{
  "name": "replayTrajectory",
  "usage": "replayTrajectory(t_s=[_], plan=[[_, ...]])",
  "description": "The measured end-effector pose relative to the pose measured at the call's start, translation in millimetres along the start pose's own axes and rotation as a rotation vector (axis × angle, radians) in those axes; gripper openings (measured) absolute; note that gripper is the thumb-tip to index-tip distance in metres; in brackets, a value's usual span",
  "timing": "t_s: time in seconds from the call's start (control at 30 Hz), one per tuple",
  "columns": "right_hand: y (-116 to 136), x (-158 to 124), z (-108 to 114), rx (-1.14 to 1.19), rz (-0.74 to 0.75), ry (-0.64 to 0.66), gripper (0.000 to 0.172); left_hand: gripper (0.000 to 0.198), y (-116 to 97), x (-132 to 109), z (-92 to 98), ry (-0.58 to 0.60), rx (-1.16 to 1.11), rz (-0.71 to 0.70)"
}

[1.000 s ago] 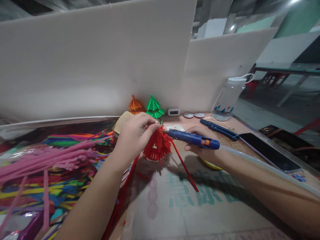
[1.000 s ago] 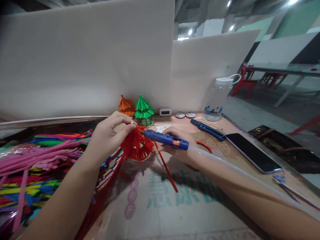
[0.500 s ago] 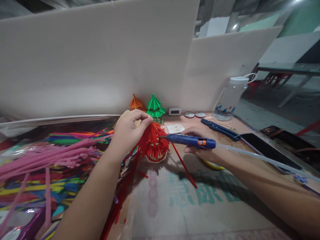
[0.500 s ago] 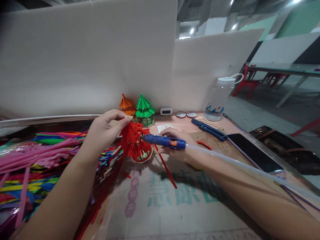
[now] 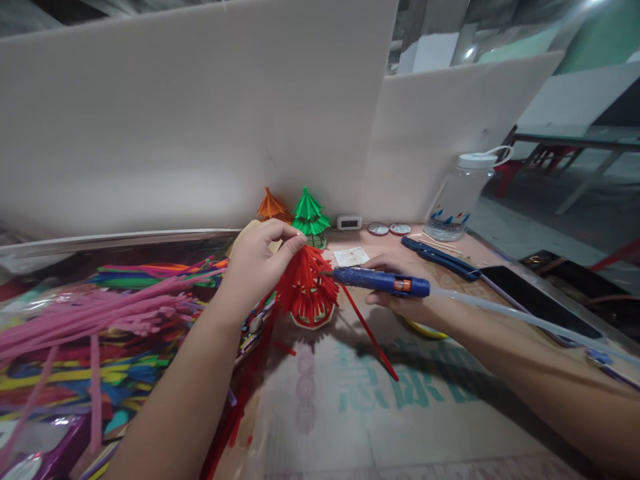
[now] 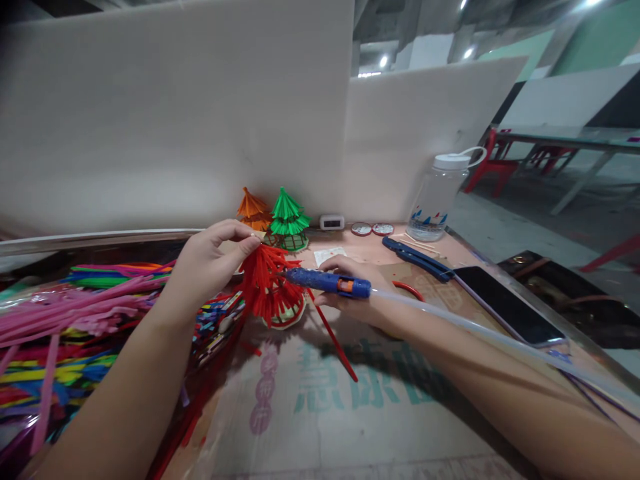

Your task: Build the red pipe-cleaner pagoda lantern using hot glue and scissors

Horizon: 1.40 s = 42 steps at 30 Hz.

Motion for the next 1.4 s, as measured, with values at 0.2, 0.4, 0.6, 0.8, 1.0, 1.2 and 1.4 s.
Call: replayTrajectory(t_s=[0.2,0.4,0.6,0.8,1.0,1.2,1.4], plan=[[-2.4,0.4,-0.2,-0.017,0.002,-0.005,0.036,0.021,1.0,0.2,0.3,-0.005,0.021,-0.005],[-2.8,1.1,-0.9,-0.015,0.007,0.003,0.035,0.02,1.8,0.4,1.9,-0.011,0.017,0.0],[-4.0,1.0,-1.0,-0.019,0.01,-0.008,0.033,0.02,5.2,0.2,1.7,-0.017,0.007,0.008],[-5.7,0.7,0.7,-0.048,0.021,-0.04,0.033,0.02,7.6,0.8,3.0,-0.022,0.011,0.018],[-6.7,2.8,2.7,-0.15,0.054,-0.063,0.032,0.018,7.0,-0.5,6.5,-0.058,0.015,0.035],[-5.2,1.6,11.4,-0.162,0.086,-0.052,0.032,0.021,13.3,-0.6,7.4,-0.065,-0.005,0.075],[-34.0,40.7,54.1,-0.068,-0.049,-0.164,0.043,0.021,12.7,1.3,7.8,-0.063,-0.031,0.055]])
Point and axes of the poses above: each hand's wrist, its own x-axis towards the middle knuckle, its own z-axis out of the back of the hand, y = z × x, the point moved 6 cm from there along x, towards the middle knuckle, and after that the axes turned 7 degrees about -z, right-handed, at the moved point
